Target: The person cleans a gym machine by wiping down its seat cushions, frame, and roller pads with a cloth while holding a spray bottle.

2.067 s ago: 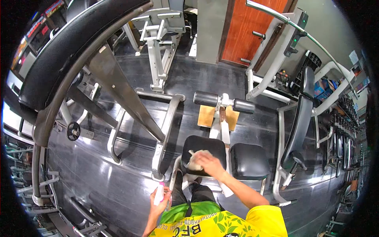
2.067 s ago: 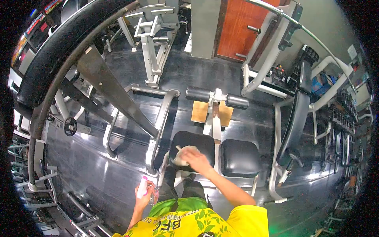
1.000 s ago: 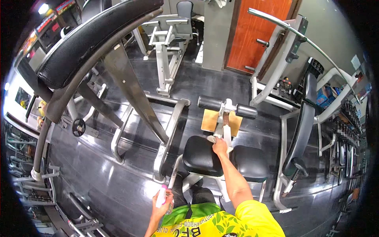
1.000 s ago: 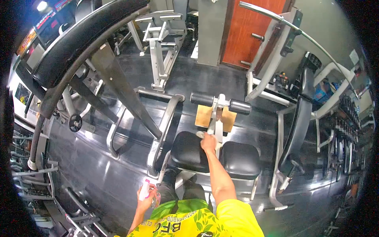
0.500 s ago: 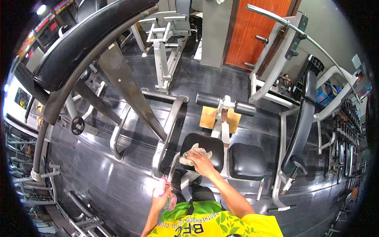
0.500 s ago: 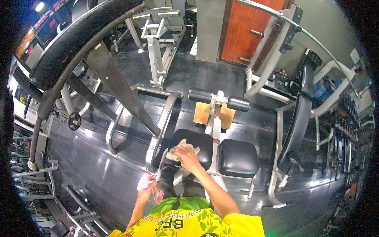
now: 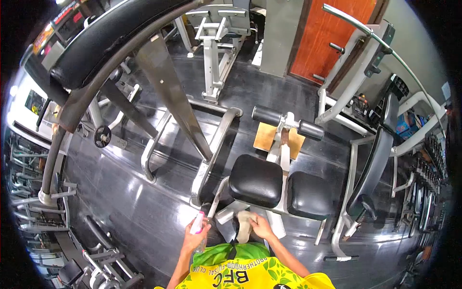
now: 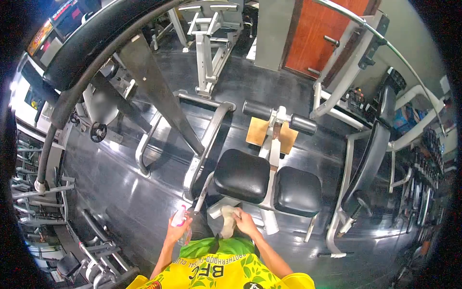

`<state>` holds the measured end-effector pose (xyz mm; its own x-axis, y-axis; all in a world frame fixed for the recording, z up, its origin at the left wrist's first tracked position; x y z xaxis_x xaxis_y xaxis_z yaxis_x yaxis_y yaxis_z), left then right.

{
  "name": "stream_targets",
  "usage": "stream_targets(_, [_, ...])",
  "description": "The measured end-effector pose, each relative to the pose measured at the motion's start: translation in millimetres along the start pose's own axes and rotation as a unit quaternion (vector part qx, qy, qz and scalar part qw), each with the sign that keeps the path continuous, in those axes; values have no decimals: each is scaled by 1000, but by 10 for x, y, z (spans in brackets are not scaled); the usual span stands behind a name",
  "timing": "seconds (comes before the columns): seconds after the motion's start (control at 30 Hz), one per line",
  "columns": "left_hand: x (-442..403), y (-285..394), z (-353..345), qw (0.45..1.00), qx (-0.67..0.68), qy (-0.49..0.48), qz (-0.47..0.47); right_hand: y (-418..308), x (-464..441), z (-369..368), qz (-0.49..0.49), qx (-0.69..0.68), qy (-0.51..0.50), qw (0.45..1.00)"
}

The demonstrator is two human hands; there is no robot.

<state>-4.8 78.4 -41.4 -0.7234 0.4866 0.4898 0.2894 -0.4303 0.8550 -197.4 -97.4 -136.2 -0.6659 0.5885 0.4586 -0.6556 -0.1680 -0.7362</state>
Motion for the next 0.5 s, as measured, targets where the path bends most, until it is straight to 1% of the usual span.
stream_targets(0.03, [16, -9, 29, 999, -42, 10, 1, 114, -1, -43, -18, -130, 29, 991])
stream_targets(0.07, [24, -17, 74, 996, -86, 19, -1, 258, -28, -118, -35, -260, 58, 963])
stream_targets(0.1, [5, -98, 120, 996, -88, 23, 0, 384, -81, -195, -78, -338, 89, 933])
stream_targets(0.13, [-36, -262, 157, 996, -82, 11, 19, 555, -86, -235, -125, -391, 85, 908])
stream_targets(0.2, [-29, -352, 220, 996, -79, -4, 39, 572, -104, -194, -124, -502, 99, 850])
stream_targets(0.23, [-27, -379, 252, 994, -108, -4, 31, 571, -104, -163, -110, -538, 114, 828])
stream_targets(0.27, [-26, -380, 270, 990, -136, -4, 21, 444, -71, -61, -82, -547, 151, 819])
stream_targets(0.33, [-21, -452, 320, 988, -150, -6, 23, 359, 19, 25, -79, -573, 162, 799])
stream_targets(0.37, [-17, -520, 348, 986, -162, -6, 27, 307, 52, 33, -77, -573, 165, 799])
stream_targets(0.4, [-31, -630, 366, 987, -161, -10, 25, 283, 95, 40, -87, -587, 182, 784])
stream_targets(0.43, [-58, -733, 378, 985, -172, -11, -5, 259, 153, 39, -97, -602, 199, 767])
stream_targets(0.47, [-61, -729, 381, 983, -182, -13, -34, 213, 225, 29, -95, -600, 205, 767])
stream_targets(0.5, [-64, -749, 390, 983, -179, -18, -37, 172, 304, 12, -101, -604, 218, 760])
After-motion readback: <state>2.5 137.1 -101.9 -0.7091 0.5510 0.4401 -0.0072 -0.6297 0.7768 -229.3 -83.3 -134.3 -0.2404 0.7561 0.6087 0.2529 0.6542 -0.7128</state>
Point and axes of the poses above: each hand's wrist, its own x-axis away from the middle knuckle, its own z-axis out of the back of the hand, y = z × x, the point moved 5 cm from there along -x, towards the middle knuckle, and after that the axes turned 7 degrees about y, right-handed, at the moved point
